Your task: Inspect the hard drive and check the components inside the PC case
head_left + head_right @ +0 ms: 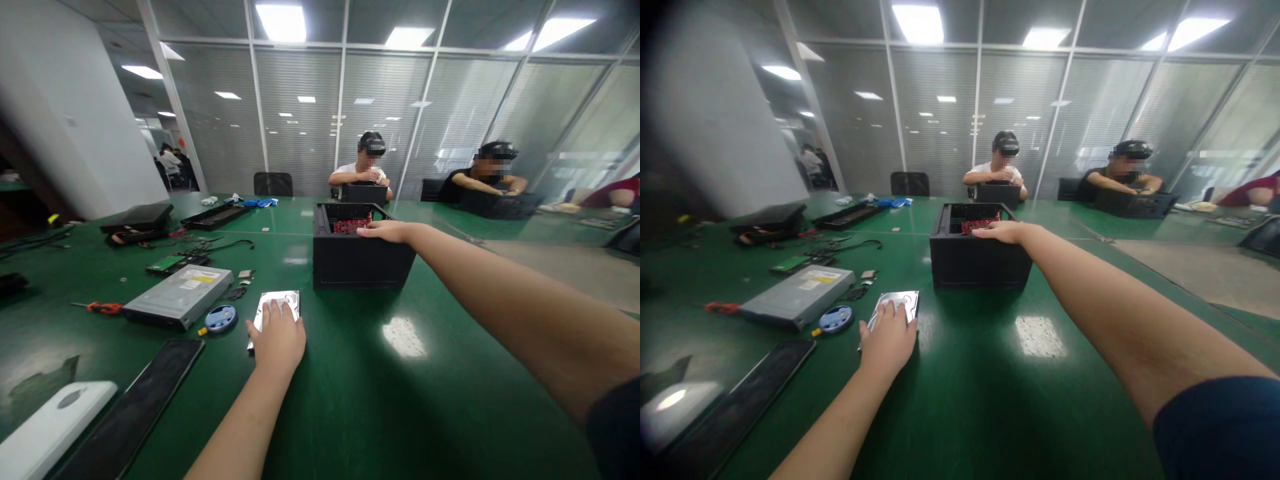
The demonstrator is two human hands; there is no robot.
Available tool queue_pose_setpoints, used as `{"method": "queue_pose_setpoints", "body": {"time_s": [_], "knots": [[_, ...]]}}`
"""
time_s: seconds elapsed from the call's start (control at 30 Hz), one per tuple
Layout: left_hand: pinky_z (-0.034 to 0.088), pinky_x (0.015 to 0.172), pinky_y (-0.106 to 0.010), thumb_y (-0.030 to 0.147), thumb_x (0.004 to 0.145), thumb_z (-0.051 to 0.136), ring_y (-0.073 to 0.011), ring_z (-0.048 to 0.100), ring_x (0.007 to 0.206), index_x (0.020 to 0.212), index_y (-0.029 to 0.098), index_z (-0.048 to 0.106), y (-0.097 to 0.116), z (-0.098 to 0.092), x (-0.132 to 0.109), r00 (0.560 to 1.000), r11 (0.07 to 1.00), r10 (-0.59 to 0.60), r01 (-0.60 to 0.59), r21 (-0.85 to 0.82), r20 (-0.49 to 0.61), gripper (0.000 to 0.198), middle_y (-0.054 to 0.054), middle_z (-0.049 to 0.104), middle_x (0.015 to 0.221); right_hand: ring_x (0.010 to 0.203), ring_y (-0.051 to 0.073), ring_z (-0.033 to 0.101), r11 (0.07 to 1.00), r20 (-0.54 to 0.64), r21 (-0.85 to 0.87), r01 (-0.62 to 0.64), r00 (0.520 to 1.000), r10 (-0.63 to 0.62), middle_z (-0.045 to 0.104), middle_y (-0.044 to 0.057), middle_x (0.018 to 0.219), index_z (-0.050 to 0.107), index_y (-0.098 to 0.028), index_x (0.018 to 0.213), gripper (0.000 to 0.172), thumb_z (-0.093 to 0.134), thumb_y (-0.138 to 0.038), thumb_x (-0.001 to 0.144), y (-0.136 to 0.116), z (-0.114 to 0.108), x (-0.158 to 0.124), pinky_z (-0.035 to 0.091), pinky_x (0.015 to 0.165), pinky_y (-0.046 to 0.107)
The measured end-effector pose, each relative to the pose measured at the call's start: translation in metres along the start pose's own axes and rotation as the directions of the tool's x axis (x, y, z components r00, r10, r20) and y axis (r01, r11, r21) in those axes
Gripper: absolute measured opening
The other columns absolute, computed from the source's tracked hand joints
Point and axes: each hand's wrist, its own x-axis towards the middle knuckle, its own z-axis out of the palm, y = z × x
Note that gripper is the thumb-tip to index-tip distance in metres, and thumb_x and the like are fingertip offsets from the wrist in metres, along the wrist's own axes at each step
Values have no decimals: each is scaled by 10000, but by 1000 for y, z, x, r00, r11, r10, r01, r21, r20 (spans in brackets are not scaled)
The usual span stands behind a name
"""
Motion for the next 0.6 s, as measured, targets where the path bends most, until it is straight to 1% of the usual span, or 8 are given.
{"method": "queue_pose_setpoints", "body": {"time_s": [0.1, 0.17, 0.3, 0.37, 0.43, 0.53, 0.6], "knots": [[232, 1102, -707, 335, 936, 303, -376, 300, 1442, 1388, 81, 503, 1, 0, 1, 1000, 1000, 13, -12, 14, -28, 556, -229, 387, 1527, 1264, 389, 517, 997, 30, -58, 56, 998, -54, 522, 162, 1427, 498, -160, 1414, 1043, 614, -835, 628, 1, -3, -17, 379, 1079, 503], [252, 1113, -668, 351, 934, 321, -374, 313, 1435, 1372, 78, 521, 0, 0, 2, 999, 1000, 24, -23, 13, -32, 553, -231, 403, 1517, 1249, 404, 521, 989, 31, -121, 85, 996, -82, 533, 166, 1411, 473, -166, 1436, 1102, 726, -771, 551, 1, -4, -33, 386, 1067, 510], [298, 1108, -610, 408, 930, 330, -357, 329, 1427, 1367, 104, 530, -5, 1, 6, 999, 1000, 27, -27, -3, -35, 568, -207, 419, 1514, 1225, 422, 524, 969, 45, -204, 138, 990, -132, 545, 182, 1380, 454, -167, 1453, 1096, 724, -755, 569, -6, -5, -83, 391, 1039, 531], [295, 1110, -606, 426, 933, 312, -348, 323, 1430, 1385, 107, 508, -8, 3, 8, 999, 1000, 24, -24, -3, -39, 587, -194, 408, 1526, 1229, 436, 508, 960, 50, -221, 169, 986, -162, 542, 203, 1364, 441, -142, 1462, 1111, 707, -767, 583, -11, -7, -116, 372, 1040, 556], [283, 1120, -598, 431, 934, 300, -339, 317, 1433, 1393, 91, 492, -9, 5, 9, 999, 1000, 20, -19, 8, -38, 604, -193, 393, 1535, 1226, 444, 496, 955, 56, -215, 202, 979, -195, 538, 215, 1349, 420, -127, 1477, 1130, 696, -773, 593, -15, -9, -156, 350, 1043, 583], [281, 1122, -588, 452, 921, 315, -339, 320, 1428, 1396, 58, 476, -9, 7, 10, 999, 999, 30, -29, 35, -35, 637, -206, 388, 1534, 1236, 448, 474, 957, 54, -165, 240, 971, -234, 511, 184, 1382, 392, -181, 1503, 1139, 698, -781, 583, -24, -11, -223, 314, 1060, 620], [283, 1120, -587, 472, 905, 338, -341, 313, 1430, 1405, 43, 456, -9, 7, 10, 999, 998, 38, -37, 56, -27, 669, -210, 379, 1538, 1245, 442, 464, 960, 51, -139, 244, 970, -240, 490, 159, 1412, 373, -224, 1516, 1142, 707, -776, 575, -32, -8, -271, 318, 1066, 612]]}}
